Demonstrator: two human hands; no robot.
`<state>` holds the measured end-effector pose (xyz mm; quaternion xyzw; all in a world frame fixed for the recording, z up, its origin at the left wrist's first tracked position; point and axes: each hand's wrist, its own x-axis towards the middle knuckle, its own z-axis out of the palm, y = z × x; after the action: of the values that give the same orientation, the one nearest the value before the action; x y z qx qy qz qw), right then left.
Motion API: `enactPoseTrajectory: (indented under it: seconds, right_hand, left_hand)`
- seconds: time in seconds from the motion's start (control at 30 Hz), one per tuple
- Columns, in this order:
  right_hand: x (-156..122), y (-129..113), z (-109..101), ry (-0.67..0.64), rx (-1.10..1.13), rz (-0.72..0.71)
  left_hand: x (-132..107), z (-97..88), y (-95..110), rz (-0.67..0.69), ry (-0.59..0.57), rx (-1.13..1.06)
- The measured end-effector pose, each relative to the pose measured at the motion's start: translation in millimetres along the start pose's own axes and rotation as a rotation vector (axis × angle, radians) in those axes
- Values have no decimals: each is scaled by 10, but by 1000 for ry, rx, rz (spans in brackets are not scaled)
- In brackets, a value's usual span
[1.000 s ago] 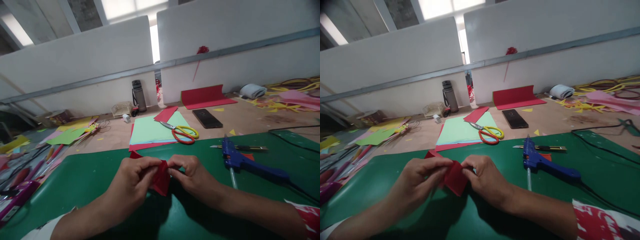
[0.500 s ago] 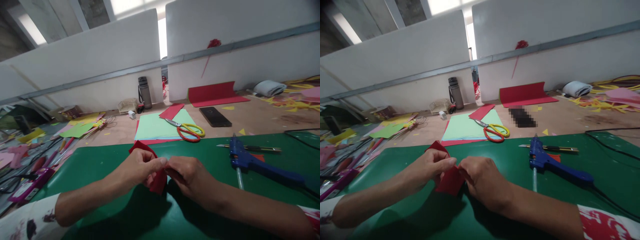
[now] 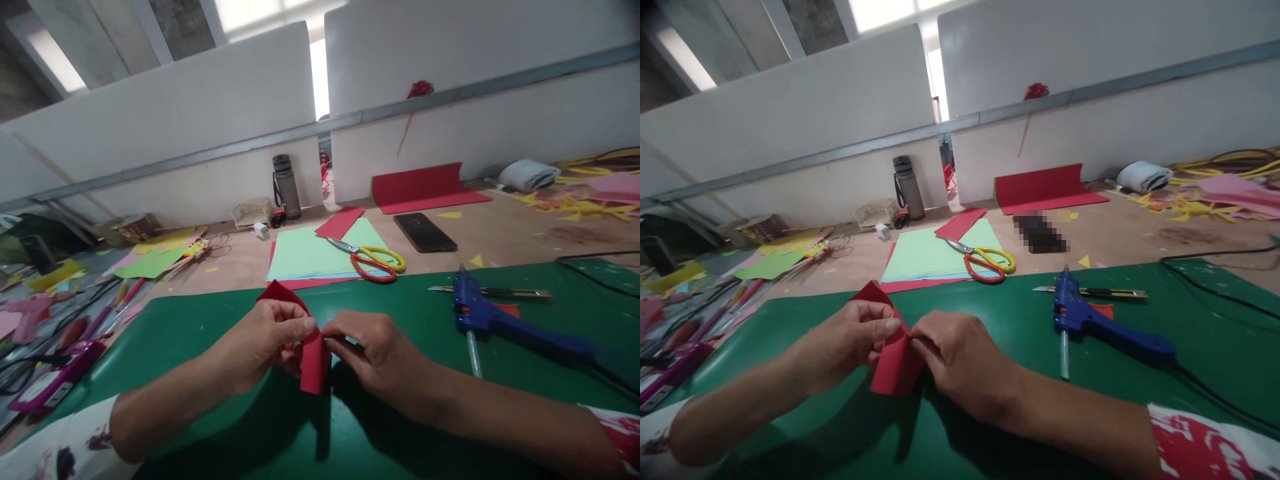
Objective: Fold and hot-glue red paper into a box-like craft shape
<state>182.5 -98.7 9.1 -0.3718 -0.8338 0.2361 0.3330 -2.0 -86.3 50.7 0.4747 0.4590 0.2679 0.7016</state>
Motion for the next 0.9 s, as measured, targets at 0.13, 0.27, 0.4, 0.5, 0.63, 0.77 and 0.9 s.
enactPoseTrajectory:
  seconds: [0.13,0.27,0.4,0.5,0.63,0.77,0.9]
  right_hand:
    - [15,-9,-19,42,43,10]
    - [23,-21,-49,67,57,9]
    - [15,-46,-96,73,71,-1]
    - [-13,-90,-127,84,56,-25]
    - [-75,-127,-99,168,-115,-202]
    - [-110,-45,-20,188,-316,-251]
    - [-100,58,-3,177,-392,-328]
  left_hand:
    - [3,-14,-21,39,-46,-14]
    - [27,-25,-38,39,-59,-37]
    - [60,-11,-46,40,-99,-84]
    - [69,24,-54,64,-84,-111]
    - [83,106,-67,116,-39,-156]
    - [116,170,-59,150,12,-162]
    - [82,153,-27,254,59,121]
